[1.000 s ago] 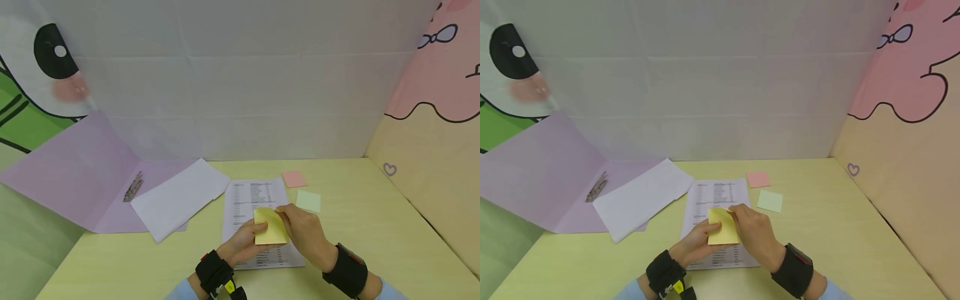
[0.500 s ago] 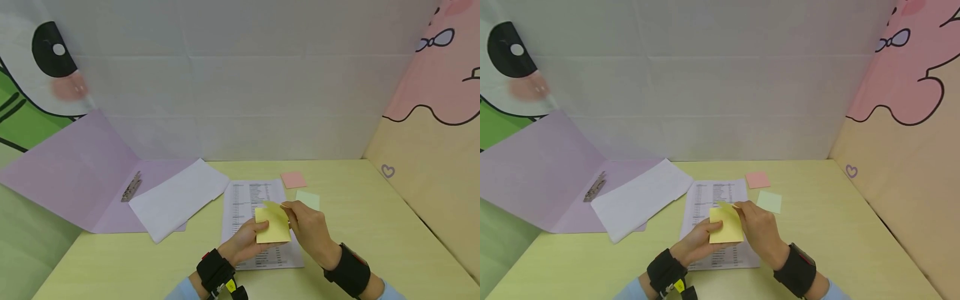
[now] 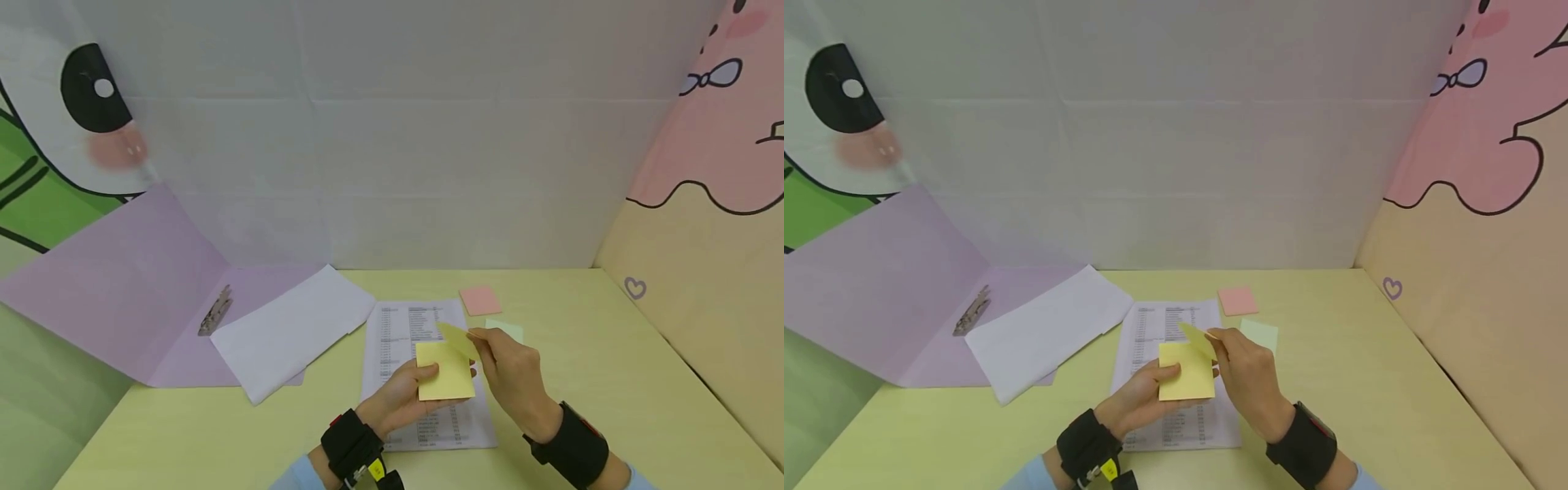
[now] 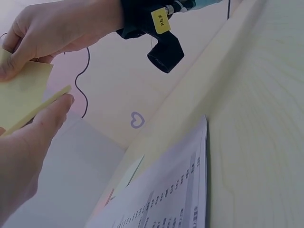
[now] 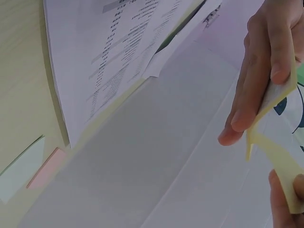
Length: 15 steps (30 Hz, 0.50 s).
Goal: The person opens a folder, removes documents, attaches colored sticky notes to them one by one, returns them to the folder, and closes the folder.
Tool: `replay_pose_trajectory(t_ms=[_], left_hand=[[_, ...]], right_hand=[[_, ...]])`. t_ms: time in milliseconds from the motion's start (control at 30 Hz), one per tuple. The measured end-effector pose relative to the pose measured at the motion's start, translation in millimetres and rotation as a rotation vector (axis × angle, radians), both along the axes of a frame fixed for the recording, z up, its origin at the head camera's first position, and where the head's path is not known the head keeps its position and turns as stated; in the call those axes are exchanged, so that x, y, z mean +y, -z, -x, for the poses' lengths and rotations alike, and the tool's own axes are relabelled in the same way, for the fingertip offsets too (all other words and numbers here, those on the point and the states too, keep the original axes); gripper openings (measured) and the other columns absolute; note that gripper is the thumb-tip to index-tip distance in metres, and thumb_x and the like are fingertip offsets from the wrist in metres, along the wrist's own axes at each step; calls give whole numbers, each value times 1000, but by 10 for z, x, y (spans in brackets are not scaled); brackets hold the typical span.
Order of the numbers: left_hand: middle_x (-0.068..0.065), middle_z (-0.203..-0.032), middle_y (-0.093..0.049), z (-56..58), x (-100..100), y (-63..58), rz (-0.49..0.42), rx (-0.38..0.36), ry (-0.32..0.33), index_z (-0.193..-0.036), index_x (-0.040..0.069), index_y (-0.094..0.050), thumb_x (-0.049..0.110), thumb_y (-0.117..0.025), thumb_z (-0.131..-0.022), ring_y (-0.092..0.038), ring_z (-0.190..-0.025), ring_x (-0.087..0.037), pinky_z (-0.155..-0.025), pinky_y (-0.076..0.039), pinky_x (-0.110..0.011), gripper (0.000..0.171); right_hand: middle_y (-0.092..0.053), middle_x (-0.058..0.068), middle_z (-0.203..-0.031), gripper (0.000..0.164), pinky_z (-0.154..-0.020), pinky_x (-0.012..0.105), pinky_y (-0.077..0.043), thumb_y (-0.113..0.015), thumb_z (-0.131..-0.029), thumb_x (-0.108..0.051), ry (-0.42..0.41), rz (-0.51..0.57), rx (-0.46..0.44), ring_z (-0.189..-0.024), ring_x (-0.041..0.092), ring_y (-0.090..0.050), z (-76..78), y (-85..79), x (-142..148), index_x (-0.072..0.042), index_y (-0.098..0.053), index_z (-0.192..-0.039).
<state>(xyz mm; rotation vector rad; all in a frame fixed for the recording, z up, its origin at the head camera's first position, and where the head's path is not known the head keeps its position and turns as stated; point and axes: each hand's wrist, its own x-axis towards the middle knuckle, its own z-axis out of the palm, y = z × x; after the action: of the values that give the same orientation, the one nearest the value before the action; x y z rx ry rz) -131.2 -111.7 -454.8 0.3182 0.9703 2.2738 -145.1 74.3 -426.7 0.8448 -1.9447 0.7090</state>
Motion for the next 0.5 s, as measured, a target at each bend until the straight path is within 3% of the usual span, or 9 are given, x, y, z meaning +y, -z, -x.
replay_pose_trajectory(t_ms=[133,300,500], left_hand=[[-23,-142,-34,4,-17,6,6,-8,-4,-144,-1,-12,14,-27,-101,-36,-131,-34,-107,-26,-52,48],[-21,-141,-36,29,-36,-20,-3,-17,-11,-144,0,-15,13,-27,-100,-37,-130,-33,-106,-26,-52,47],[-21,-144,-31,49,-62,-37,-4,-15,-1,-144,0,-14,12,-27,-100,-34,-132,-34,-107,-25,-52,47]], right_hand=[[-67,9,-74,10,-45,19,-44,-62,-86,-9,4,4,0,-53,12,-59,-13,-7,5,-1,-64,-90],[-66,9,-73,29,-45,20,-45,-48,-95,-23,1,24,30,-52,12,-58,-3,-55,0,0,-64,-89],[-66,9,-72,24,-45,19,-43,-53,-93,-19,-17,50,43,-51,10,-56,20,-63,-9,1,-64,-88]])
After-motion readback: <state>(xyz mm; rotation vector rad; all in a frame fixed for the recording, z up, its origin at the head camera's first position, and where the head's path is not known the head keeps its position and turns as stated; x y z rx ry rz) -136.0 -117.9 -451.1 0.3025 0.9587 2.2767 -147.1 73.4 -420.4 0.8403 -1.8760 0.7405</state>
